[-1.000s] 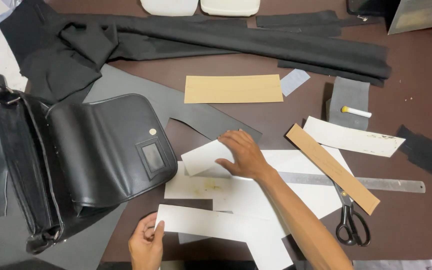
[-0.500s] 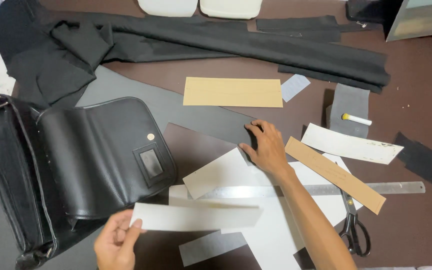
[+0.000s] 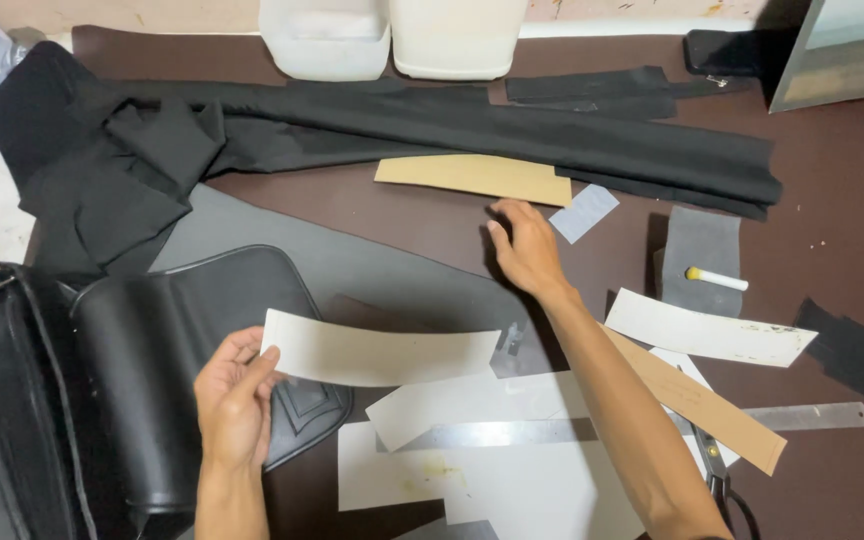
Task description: Measuring, marking, and cutting patterns for a leather bag assembly
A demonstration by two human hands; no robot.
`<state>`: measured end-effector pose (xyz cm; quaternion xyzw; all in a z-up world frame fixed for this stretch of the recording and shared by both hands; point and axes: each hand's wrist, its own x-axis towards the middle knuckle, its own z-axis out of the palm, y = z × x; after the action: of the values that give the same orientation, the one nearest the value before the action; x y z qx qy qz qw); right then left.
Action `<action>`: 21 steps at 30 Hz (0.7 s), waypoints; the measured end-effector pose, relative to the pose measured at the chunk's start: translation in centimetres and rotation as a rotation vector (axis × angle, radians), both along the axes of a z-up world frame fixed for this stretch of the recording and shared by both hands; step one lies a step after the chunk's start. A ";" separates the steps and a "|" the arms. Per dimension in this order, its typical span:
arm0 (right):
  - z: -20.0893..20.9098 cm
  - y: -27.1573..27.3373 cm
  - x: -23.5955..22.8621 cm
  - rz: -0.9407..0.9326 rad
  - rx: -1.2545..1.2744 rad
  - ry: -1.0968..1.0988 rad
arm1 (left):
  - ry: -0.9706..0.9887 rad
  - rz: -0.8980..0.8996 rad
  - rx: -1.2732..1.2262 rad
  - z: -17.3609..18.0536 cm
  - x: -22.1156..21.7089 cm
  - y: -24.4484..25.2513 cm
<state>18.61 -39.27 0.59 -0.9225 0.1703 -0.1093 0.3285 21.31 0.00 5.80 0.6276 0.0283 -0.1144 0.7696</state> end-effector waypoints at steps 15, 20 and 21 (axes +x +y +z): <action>-1.9 2.3 -10.6 -0.474 0.733 0.016 | -0.073 -0.185 0.654 -6.9 11.8 -8.4; -1.2 2.9 -9.7 -0.511 0.569 0.001 | -0.211 -0.282 1.077 -8.2 13.6 -6.9; -1.5 2.5 -9.6 -0.498 0.538 0.027 | -0.228 -0.301 1.108 -7.6 13.6 -7.1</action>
<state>8.96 -36.77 -0.94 -0.7348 0.4165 -0.1250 0.5205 34.95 -7.11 -1.77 0.9419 -0.0885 -0.1224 0.3001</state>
